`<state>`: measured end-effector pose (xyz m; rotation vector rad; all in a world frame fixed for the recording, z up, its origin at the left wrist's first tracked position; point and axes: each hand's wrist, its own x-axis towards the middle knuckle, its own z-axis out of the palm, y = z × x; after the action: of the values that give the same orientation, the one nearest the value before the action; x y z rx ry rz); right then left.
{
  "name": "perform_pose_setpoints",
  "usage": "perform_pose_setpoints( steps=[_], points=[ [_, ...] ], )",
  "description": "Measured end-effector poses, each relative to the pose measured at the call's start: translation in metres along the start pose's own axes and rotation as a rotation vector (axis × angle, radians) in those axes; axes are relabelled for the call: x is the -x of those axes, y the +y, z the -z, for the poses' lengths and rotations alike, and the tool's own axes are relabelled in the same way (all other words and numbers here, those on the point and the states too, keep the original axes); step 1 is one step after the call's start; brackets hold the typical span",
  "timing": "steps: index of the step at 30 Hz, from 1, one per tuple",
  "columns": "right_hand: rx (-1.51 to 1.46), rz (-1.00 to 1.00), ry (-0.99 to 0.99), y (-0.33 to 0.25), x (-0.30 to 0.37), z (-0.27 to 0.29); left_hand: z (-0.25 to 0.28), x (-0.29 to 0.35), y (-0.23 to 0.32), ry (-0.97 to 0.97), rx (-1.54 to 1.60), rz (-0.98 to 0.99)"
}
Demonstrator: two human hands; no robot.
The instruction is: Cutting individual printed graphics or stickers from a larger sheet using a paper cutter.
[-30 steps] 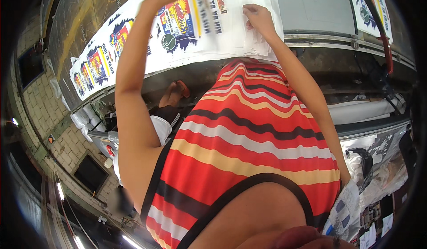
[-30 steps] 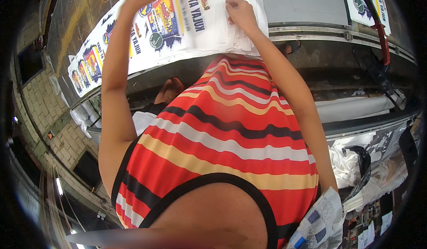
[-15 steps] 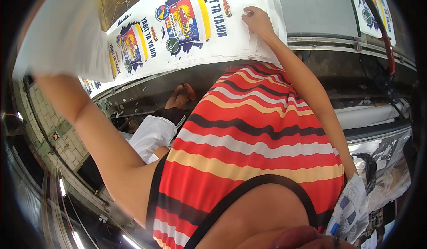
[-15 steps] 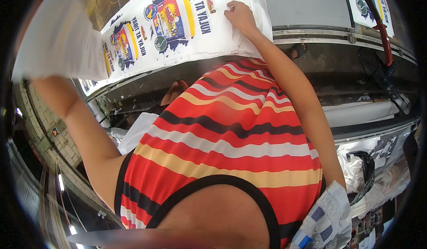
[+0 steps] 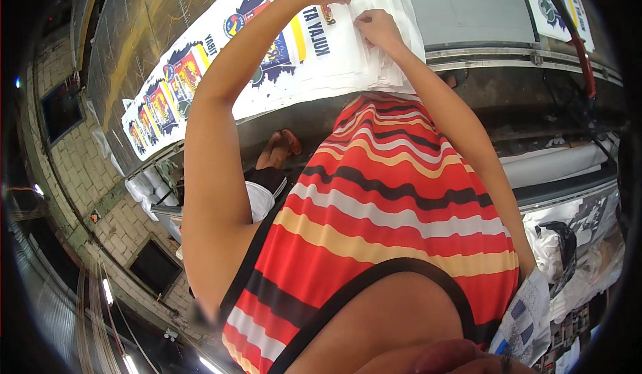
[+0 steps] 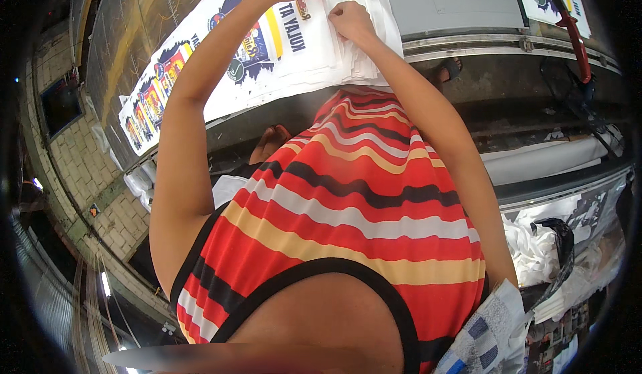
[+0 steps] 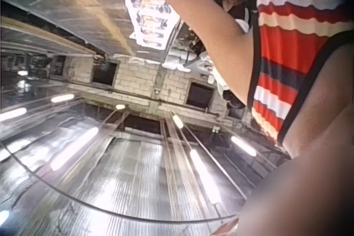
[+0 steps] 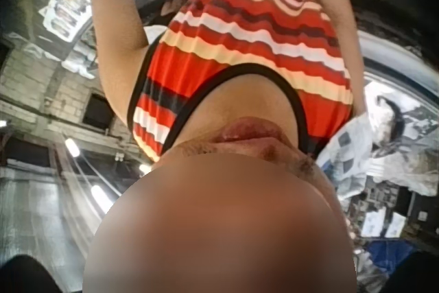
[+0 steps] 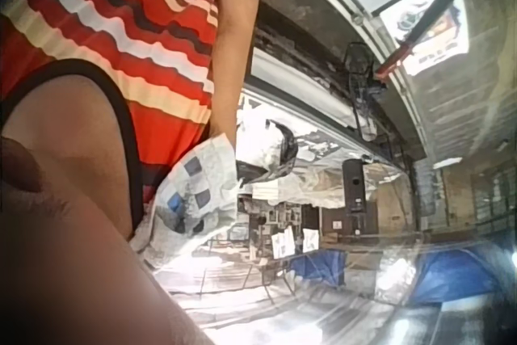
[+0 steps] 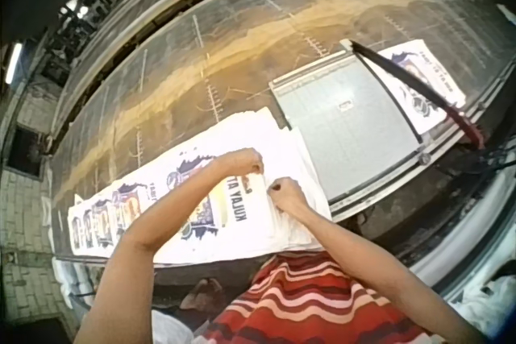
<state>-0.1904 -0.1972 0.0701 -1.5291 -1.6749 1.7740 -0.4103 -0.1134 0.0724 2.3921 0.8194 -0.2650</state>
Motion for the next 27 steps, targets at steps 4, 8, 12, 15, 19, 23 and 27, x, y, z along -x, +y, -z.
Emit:
perform_pose_setpoints(
  steps=[4,8,12,15,19,23,27],
  points=[
    [-0.052,0.019,0.012,0.002,-0.002,-0.002,0.000,0.000,0.004,0.034,0.032,0.093],
    [-0.128,0.000,0.024,0.001,-0.003,-0.003,0.002,0.000,0.009,0.034,0.014,0.104],
    [-0.115,0.049,0.041,0.000,-0.002,-0.005,0.007,-0.003,0.015,0.064,-0.009,0.099],
    [-0.108,0.078,0.050,-0.003,-0.001,-0.008,0.013,0.002,0.021,0.066,-0.008,0.157],
    [-0.074,0.034,0.002,-0.005,0.000,-0.006,0.021,0.009,0.024,-0.033,-0.085,0.200],
    [-0.081,0.048,-0.009,-0.005,-0.001,-0.006,0.019,0.007,0.025,0.092,-0.070,0.057],
    [-0.086,0.067,0.019,-0.003,-0.001,-0.007,0.017,0.000,0.023,0.027,0.024,0.143]
  ],
)
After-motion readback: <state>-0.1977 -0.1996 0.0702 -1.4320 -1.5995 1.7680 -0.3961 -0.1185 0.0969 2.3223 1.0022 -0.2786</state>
